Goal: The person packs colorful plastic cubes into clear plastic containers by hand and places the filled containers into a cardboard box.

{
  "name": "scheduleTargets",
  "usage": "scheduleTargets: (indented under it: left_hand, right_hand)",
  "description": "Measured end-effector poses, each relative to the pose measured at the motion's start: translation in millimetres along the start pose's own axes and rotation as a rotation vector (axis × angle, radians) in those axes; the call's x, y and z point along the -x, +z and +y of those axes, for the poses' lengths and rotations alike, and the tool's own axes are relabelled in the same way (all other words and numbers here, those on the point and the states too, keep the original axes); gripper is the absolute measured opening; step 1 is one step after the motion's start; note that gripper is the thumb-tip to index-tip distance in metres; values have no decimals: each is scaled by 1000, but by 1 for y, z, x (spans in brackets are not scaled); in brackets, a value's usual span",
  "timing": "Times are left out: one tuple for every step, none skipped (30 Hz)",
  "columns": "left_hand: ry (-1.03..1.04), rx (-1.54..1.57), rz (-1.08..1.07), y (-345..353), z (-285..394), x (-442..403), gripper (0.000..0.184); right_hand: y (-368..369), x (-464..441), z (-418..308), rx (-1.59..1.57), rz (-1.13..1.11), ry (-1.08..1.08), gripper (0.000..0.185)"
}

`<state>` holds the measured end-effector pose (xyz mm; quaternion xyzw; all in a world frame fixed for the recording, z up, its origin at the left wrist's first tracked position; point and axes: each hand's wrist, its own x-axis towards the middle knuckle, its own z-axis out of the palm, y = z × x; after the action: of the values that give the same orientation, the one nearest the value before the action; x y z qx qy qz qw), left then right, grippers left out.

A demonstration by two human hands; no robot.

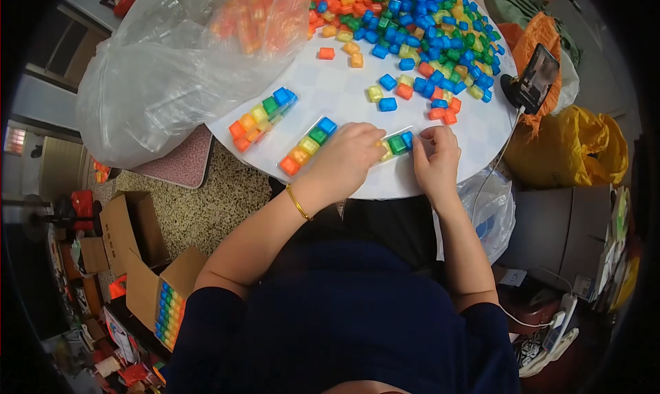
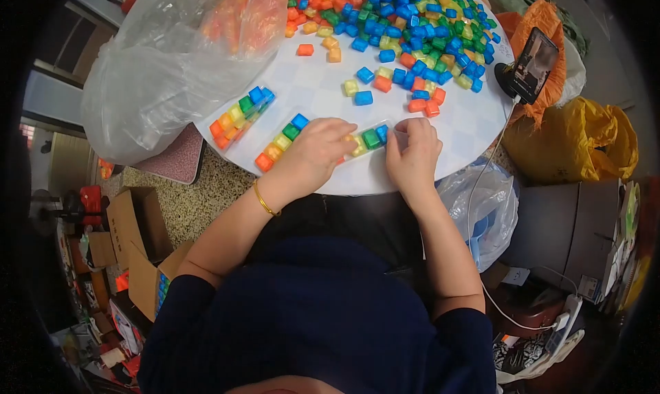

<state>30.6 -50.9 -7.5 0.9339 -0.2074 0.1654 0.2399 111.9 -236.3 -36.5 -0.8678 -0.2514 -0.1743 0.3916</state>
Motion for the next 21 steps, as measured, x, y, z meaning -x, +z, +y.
scheduleTargets:
  left_hand:
    - [57,-66,-22,2,-2,2,32]
    - [56,-68,-21,4,-2,7,32]
    - [13,-70,-63,5,2,14,33]
    - [-28,-71,-107,5,6,18,35]
    - [-26,-71,-110,5,9,21,35]
    - [-41,-113,-111,3,14,22,38]
    - [-57,-155,-111,1,17,23,42]
    - [-61,-156,-109,0,19,23,42]
    - [-83,-153,-133,0,22,22,46]
    - [-105,-149,-158,0,24,21,52]
    - [-109,-151,-157,2,26,18,52]
    - [-107,-136,-158,4,27,15,58]
    - [-104,-120,-158,6,28,13,66]
    - [-106,-120,-155,5,29,13,66]
    - [-126,-94,-147,5,30,12,70]
    - [-146,-68,-139,5,30,11,74]
    - [-146,-68,-139,4,29,11,74]
    - [-172,48,-39,3,27,12,76]
    - [-197,165,59,2,25,13,80]
    - [-192,167,54,2,25,15,80]
    - [-207,183,49,3,26,17,80]
  right_hand:
    - [0,-1,0,-7,23,-5,12]
    - [-2,0,1,-9,24,-7,12]
    - [-3,1,2,-5,-9,-18,13]
    - [-4,2,3,-2,-40,-25,14]
    - [-4,3,2,-2,-39,-22,14]
    - [-3,4,0,26,-52,-24,14]
    - [-3,4,-1,55,-66,-27,14]
    - [-3,5,-1,53,-68,-31,14]
    - [-3,5,1,54,-87,-14,16]
    - [-2,6,1,55,-106,4,17]
    - [-1,7,1,52,-107,1,17]
    - [0,8,1,62,-95,-9,19]
    - [0,9,0,74,-83,-20,20]
    - [-2,9,-5,74,-84,-22,20]
    - [-5,10,-14,71,-36,-93,22]
    - [-7,10,-23,67,11,-164,24]
    - [-6,12,-32,68,11,-164,24]
    - [-4,16,-42,41,-30,-221,24]
    - [-2,18,-48,14,-69,-276,24]
    - [2,21,-47,16,-66,-271,24]
    - [9,23,-44,23,-99,-256,21]
